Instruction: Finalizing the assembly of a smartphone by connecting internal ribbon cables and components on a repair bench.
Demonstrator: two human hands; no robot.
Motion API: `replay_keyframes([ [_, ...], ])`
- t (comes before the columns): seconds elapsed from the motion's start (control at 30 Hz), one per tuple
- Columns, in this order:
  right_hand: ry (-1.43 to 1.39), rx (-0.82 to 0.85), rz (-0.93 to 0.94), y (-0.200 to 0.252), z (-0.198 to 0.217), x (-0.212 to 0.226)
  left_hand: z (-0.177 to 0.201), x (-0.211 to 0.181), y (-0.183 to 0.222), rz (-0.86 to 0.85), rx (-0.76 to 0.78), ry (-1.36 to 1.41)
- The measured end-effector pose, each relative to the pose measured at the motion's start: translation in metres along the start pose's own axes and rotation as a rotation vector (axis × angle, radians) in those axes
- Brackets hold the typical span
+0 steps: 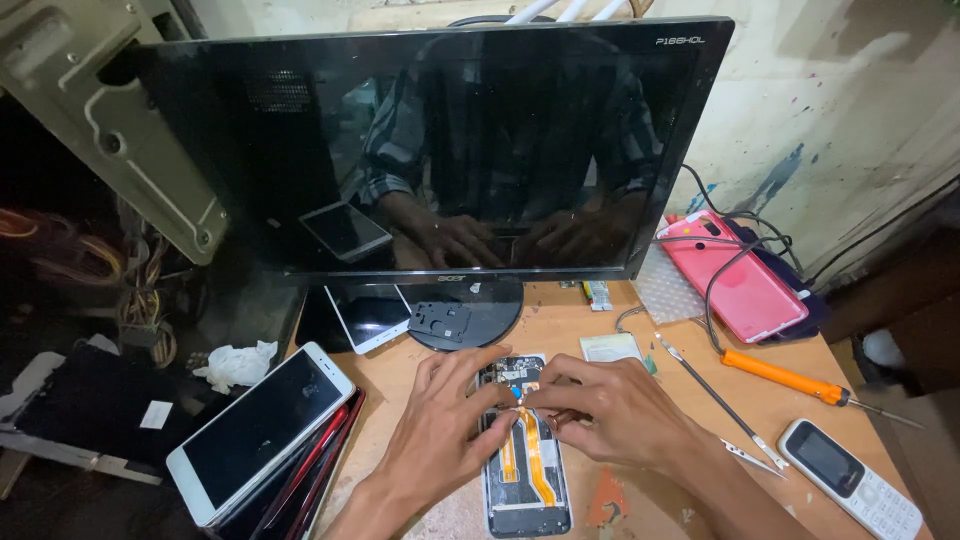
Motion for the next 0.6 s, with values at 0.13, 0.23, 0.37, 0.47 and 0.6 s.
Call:
replay_keyframes([
  [0.13,0.0,-0.049,0.039,-0.003,0.008,0.008,0.003,0.001,0.001,0.002,0.007,-0.001],
  [0.23,-0.018,-0.048,0.039,-0.004,0.01,0.008,0.004,0.003,0.005,-0.007,0.002,-0.019],
  [0.37,0.01,0.006,0.044,-0.002,0.004,0.007,0.006,0.001,0.006,-0.026,0.005,-0.017],
  [0.47,0.037,0.074,0.017,-0.002,-0.001,0.004,0.01,-0.004,0.003,-0.059,-0.027,-0.015],
  [0.6,0.08,0.071,0.061,0.0,-0.002,0.007,0.01,-0.005,0.003,-0.06,-0.018,-0.015],
])
Point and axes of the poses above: each hand's wrist, its own y-axis away from the middle knuckle, its own z-axis out of the back of the hand, x = y × z, the point moved 10 cm from there along -y, towards the middle knuckle, and after that the axes turned 15 degrees about -x, right-handed, at the moved point
